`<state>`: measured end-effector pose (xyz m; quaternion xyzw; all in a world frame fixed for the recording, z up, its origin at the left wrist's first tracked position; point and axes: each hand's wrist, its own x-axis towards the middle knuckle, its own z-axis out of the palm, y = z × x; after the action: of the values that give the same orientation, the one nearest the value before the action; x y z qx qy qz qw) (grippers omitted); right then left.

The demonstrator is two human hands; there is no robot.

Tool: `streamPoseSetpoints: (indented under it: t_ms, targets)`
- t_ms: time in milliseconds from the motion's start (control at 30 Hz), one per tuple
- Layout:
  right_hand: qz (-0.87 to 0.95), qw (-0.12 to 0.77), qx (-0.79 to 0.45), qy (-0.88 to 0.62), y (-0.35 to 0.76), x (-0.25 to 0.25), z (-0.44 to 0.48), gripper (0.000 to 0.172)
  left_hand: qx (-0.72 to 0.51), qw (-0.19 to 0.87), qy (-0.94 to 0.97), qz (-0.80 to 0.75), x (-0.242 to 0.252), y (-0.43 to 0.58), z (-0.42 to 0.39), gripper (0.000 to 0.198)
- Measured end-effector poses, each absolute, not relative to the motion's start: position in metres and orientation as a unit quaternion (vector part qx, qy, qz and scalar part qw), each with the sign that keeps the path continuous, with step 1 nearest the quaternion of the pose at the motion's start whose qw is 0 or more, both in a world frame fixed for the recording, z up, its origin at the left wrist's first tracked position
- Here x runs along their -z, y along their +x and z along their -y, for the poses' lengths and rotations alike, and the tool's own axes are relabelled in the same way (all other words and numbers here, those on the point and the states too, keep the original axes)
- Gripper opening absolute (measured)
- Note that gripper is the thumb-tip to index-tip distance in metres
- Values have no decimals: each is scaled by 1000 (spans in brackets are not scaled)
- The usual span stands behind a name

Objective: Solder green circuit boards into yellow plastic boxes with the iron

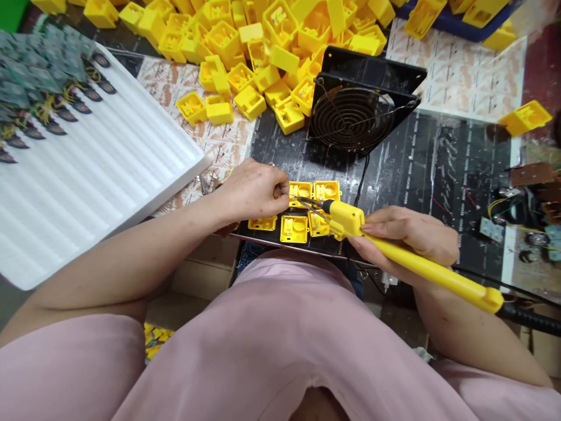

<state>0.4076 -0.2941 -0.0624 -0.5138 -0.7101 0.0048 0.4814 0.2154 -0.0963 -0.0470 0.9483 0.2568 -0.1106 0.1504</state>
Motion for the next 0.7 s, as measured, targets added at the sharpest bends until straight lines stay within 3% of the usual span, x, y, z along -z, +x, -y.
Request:
streamPoseSetpoints:
  t_ms: [700]
  targets:
    - [780, 400, -3, -481, 415, 43, 292, 17, 124, 195, 932, -280, 41, 221, 95, 23]
